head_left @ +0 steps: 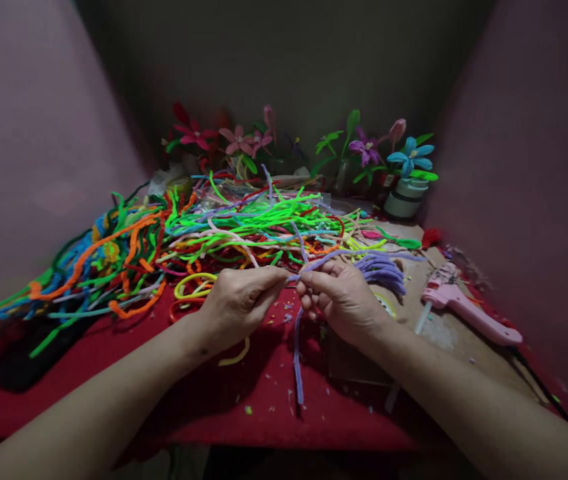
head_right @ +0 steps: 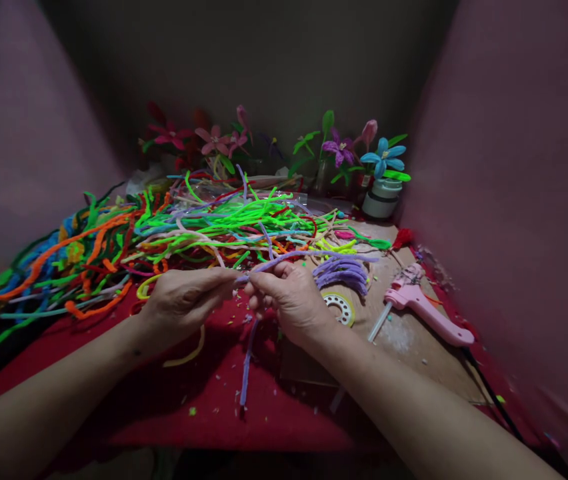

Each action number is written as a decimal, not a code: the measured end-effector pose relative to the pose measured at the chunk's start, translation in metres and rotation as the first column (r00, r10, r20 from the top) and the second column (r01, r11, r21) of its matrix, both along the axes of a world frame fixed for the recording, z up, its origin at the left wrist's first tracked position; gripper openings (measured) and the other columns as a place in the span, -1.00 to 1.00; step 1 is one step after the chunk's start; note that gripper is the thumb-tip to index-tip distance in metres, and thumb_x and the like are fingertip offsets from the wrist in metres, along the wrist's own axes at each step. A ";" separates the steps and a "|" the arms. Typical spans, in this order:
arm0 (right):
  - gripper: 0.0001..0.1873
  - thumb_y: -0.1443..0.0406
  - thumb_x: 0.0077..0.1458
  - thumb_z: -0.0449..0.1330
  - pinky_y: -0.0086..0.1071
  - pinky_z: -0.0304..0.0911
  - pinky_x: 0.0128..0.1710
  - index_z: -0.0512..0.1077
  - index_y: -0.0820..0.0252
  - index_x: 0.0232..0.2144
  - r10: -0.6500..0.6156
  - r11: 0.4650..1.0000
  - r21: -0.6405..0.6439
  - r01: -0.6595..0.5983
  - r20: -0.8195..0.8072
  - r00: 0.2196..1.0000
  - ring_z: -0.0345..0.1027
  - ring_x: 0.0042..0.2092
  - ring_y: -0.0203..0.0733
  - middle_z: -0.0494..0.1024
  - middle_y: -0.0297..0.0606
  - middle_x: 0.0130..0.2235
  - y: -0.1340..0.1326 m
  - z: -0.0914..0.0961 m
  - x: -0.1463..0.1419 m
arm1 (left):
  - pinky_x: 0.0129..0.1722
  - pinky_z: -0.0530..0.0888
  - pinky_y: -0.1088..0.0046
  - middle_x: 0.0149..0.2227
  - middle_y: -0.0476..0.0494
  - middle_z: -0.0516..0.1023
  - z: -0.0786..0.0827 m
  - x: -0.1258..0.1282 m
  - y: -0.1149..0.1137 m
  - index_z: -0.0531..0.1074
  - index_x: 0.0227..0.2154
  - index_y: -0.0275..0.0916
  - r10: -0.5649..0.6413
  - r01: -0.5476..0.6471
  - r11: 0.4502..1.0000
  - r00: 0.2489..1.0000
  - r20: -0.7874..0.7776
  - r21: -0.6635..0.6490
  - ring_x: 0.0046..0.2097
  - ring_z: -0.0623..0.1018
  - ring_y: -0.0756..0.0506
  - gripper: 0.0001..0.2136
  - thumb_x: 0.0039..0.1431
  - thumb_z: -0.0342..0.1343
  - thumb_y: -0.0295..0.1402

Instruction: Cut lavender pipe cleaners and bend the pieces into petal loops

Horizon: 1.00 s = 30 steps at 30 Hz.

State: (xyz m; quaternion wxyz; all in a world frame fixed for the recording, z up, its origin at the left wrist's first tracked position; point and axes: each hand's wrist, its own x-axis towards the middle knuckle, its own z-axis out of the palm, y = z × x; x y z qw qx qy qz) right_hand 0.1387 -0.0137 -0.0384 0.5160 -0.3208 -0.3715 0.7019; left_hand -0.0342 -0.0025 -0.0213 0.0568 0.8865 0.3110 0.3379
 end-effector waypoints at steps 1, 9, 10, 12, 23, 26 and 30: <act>-0.85 0.30 -0.13 0.27 -0.57 0.14 -0.72 0.38 0.27 -0.51 0.019 1.000 -0.019 -0.020 -0.018 1.000 0.27 -0.64 -0.41 0.46 -0.35 -0.58 0.000 0.000 0.000 | -0.39 0.38 0.65 -0.39 -0.09 0.58 -0.001 0.000 0.000 0.45 -0.29 -0.31 -0.006 0.006 1.000 1.000 -0.002 0.026 -0.41 0.53 0.05 -0.84 0.13 -0.01 -0.49; -0.87 0.34 -0.17 0.27 -0.60 0.14 -0.75 0.38 0.31 -0.55 0.092 0.993 -0.071 -0.099 -0.092 0.991 0.26 -0.66 -0.42 0.46 -0.34 -0.60 0.000 0.005 0.001 | -0.38 0.37 0.62 -0.41 -0.12 0.55 -0.003 0.000 0.000 0.47 -0.29 -0.31 -0.021 0.025 0.996 0.999 -0.045 0.084 -0.40 0.51 0.04 -0.84 0.15 -0.02 -0.46; -0.86 0.34 -0.18 0.27 -0.60 0.14 -0.75 0.38 0.30 -0.54 0.089 0.993 -0.076 -0.096 -0.086 0.992 0.26 -0.67 -0.42 0.46 -0.35 -0.61 -0.001 0.006 0.001 | -0.39 0.37 0.62 -0.41 -0.12 0.54 -0.003 0.001 0.000 0.47 -0.29 -0.31 -0.020 0.023 0.998 0.999 -0.039 0.065 -0.41 0.50 0.04 -0.84 0.16 -0.01 -0.45; -0.86 0.35 -0.19 0.28 -0.59 0.15 -0.76 0.38 0.29 -0.52 0.083 0.993 -0.078 -0.089 -0.068 0.994 0.26 -0.67 -0.41 0.47 -0.35 -0.61 -0.001 0.006 0.001 | -0.40 0.36 0.61 -0.40 -0.12 0.49 -0.002 0.002 0.001 0.49 -0.31 -0.31 -0.015 0.016 0.999 1.000 -0.014 0.041 -0.39 0.46 0.05 -0.83 0.16 -0.01 -0.45; -0.86 0.35 -0.19 0.29 -0.56 0.21 -0.71 0.37 0.28 -0.55 -0.026 0.999 -0.047 0.025 -0.018 1.000 0.34 -0.61 -0.35 0.51 -0.30 -0.59 0.001 0.010 0.004 | -0.31 0.38 0.52 -0.38 -0.11 0.50 0.023 -0.031 0.027 0.51 -0.36 -0.28 0.159 -0.151 0.971 0.987 0.030 -0.185 -0.34 0.45 0.00 -0.83 0.09 0.07 -0.33; -0.85 0.35 -0.19 0.29 -0.55 0.21 -0.70 0.38 0.28 -0.54 -0.063 0.997 -0.045 0.064 0.009 0.998 0.34 -0.60 -0.35 0.52 -0.28 -0.57 0.003 0.008 0.005 | -0.35 0.37 0.52 -0.41 -0.06 0.51 0.033 -0.061 0.033 0.49 -0.39 -0.28 0.184 -0.271 0.892 0.948 -0.259 -0.362 -0.37 0.45 0.00 -0.81 0.06 0.05 -0.29; -0.83 0.33 -0.20 0.30 -0.54 0.22 -0.69 0.39 0.30 -0.52 -0.065 0.996 -0.063 0.067 0.029 0.997 0.36 -0.59 -0.34 0.53 -0.26 -0.56 0.005 0.005 0.005 | -0.31 0.34 0.50 -0.34 -0.09 0.48 0.022 -0.087 0.031 0.46 -0.33 -0.23 0.145 -0.379 0.887 0.773 -0.618 -0.265 -0.31 0.44 -0.05 -0.82 0.05 -0.01 -0.33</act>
